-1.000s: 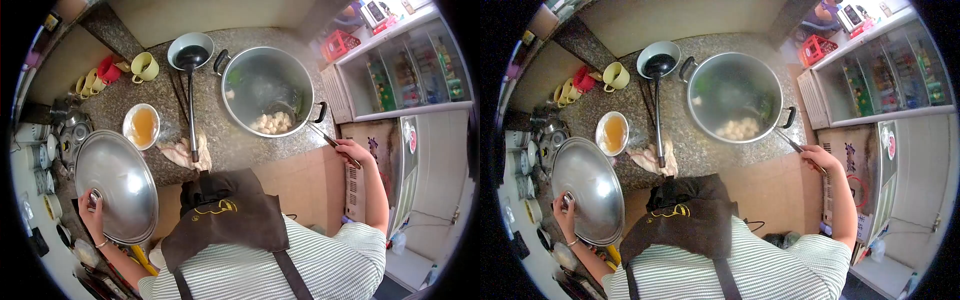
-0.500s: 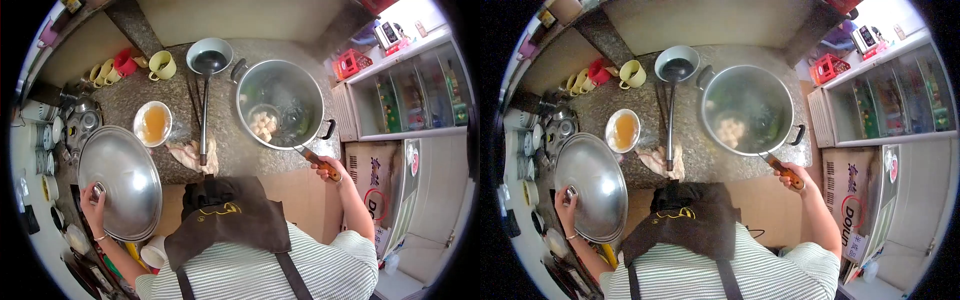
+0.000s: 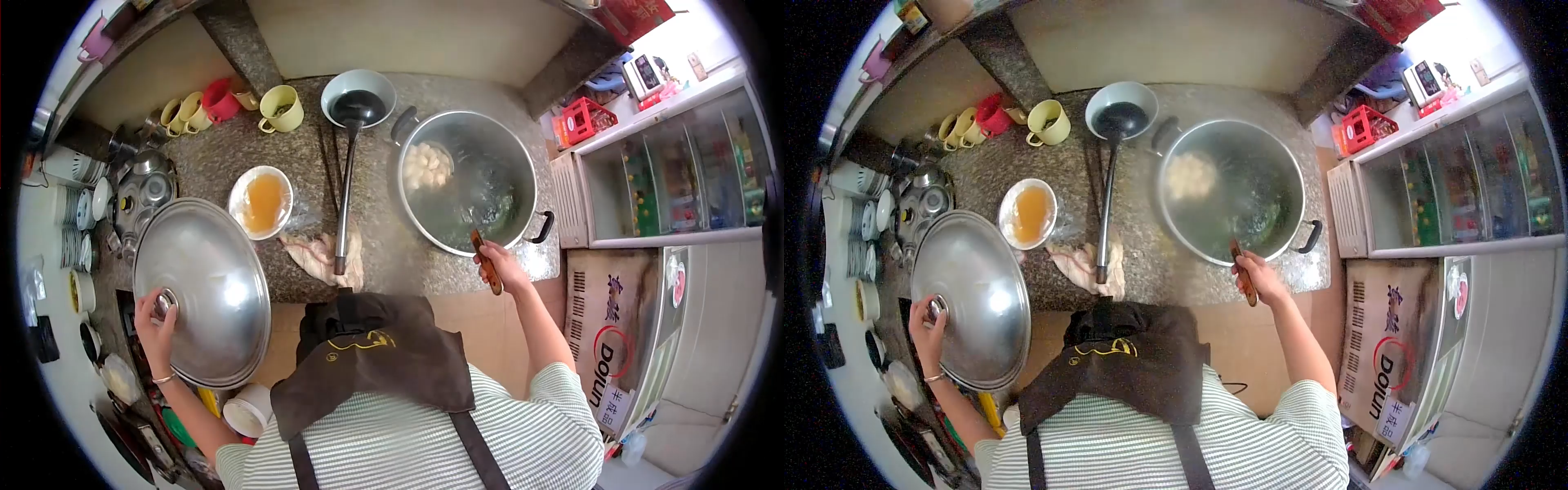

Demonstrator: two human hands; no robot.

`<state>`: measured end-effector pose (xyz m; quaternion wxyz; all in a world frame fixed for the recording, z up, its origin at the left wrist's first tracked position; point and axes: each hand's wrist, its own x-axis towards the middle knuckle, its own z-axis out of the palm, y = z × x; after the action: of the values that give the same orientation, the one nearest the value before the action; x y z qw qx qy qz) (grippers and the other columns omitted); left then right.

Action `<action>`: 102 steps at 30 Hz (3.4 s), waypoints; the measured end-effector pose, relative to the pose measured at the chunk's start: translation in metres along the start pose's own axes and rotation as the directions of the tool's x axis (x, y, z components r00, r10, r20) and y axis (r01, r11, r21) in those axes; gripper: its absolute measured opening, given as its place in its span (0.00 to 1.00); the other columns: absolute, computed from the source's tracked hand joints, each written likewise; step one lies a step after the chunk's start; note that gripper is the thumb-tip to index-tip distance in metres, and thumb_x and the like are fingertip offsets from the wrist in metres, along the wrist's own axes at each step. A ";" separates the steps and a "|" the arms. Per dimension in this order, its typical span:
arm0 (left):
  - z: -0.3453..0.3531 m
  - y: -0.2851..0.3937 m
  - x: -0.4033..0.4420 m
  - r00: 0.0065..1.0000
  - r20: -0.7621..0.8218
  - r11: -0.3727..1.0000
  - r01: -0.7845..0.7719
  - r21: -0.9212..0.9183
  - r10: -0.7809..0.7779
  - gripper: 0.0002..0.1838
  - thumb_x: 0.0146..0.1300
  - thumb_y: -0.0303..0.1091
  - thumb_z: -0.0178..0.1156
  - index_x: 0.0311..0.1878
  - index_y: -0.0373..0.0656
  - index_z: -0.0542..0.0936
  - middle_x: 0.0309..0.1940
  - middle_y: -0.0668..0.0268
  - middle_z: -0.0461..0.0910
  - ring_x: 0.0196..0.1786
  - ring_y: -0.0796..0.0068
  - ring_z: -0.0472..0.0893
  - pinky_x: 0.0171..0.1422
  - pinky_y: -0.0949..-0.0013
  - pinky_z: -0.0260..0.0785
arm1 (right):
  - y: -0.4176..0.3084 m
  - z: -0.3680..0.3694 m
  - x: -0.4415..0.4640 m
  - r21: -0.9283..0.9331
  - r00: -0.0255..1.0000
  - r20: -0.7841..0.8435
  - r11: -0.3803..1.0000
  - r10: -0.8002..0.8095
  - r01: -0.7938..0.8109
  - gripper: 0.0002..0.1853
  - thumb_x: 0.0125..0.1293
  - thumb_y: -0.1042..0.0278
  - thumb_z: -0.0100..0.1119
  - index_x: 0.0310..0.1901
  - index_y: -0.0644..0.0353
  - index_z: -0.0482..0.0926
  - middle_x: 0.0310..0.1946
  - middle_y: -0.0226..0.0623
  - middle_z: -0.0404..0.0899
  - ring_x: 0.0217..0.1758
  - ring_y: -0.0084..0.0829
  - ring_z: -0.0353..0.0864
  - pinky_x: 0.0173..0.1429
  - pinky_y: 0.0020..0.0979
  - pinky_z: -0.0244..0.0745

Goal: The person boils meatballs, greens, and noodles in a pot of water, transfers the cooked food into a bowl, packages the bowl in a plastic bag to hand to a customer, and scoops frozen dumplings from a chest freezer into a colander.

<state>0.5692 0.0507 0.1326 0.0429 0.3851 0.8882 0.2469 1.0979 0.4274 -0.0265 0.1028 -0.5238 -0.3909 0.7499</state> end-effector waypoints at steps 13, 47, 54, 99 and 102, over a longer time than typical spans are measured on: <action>-0.002 -0.008 0.009 1.000 -0.005 0.999 0.011 0.040 -0.011 0.19 0.48 0.28 0.65 0.46 0.38 0.78 0.34 0.66 0.70 0.33 0.73 0.68 0.38 0.72 0.62 | 0.024 0.043 -0.014 0.876 0.957 0.268 0.442 -0.111 -0.195 0.15 0.72 0.62 0.41 0.55 0.59 0.62 0.35 0.33 0.68 0.20 0.16 0.63 0.19 0.15 0.66; -0.001 -0.022 0.031 0.999 0.044 1.000 0.003 -0.023 -0.002 0.20 0.47 0.26 0.65 0.47 0.36 0.78 0.36 0.63 0.72 0.33 0.72 0.73 0.38 0.73 0.66 | 0.015 0.059 -0.080 0.433 0.947 -0.277 0.858 -0.165 0.276 0.12 0.65 0.70 0.48 0.48 0.62 0.68 0.35 0.38 0.74 0.20 0.24 0.69 0.22 0.23 0.68; -0.007 -0.026 0.024 0.999 0.032 0.997 0.045 -0.059 -0.043 0.19 0.48 0.27 0.65 0.46 0.38 0.79 0.37 0.63 0.73 0.34 0.73 0.75 0.38 0.73 0.68 | 0.000 0.060 -0.085 0.594 0.959 -0.248 0.760 -0.139 0.264 0.11 0.67 0.71 0.47 0.49 0.64 0.66 0.36 0.39 0.72 0.21 0.22 0.70 0.21 0.22 0.69; -0.020 -0.068 0.001 0.998 -0.029 0.994 0.059 -0.092 -0.062 0.19 0.44 0.28 0.65 0.44 0.40 0.80 0.38 0.61 0.75 0.32 0.71 0.76 0.36 0.72 0.69 | -0.001 0.266 -0.007 -0.735 0.712 0.475 0.211 -0.517 0.644 0.36 0.58 0.76 0.54 0.68 0.65 0.55 0.48 0.57 0.75 0.42 0.51 0.79 0.48 0.40 0.74; -0.015 -0.067 0.007 0.998 -0.033 0.997 0.050 -0.050 -0.052 0.20 0.44 0.27 0.65 0.45 0.40 0.79 0.39 0.61 0.74 0.35 0.69 0.76 0.40 0.72 0.69 | 0.002 0.241 -0.009 -0.620 0.768 0.358 0.480 -0.531 0.620 0.36 0.58 0.77 0.53 0.69 0.64 0.55 0.57 0.57 0.70 0.49 0.48 0.80 0.51 0.36 0.75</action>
<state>0.5155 0.0102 0.1150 0.0434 0.3568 0.8921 0.2739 0.8936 0.3057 0.0138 0.1157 -0.3143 -0.8050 0.4896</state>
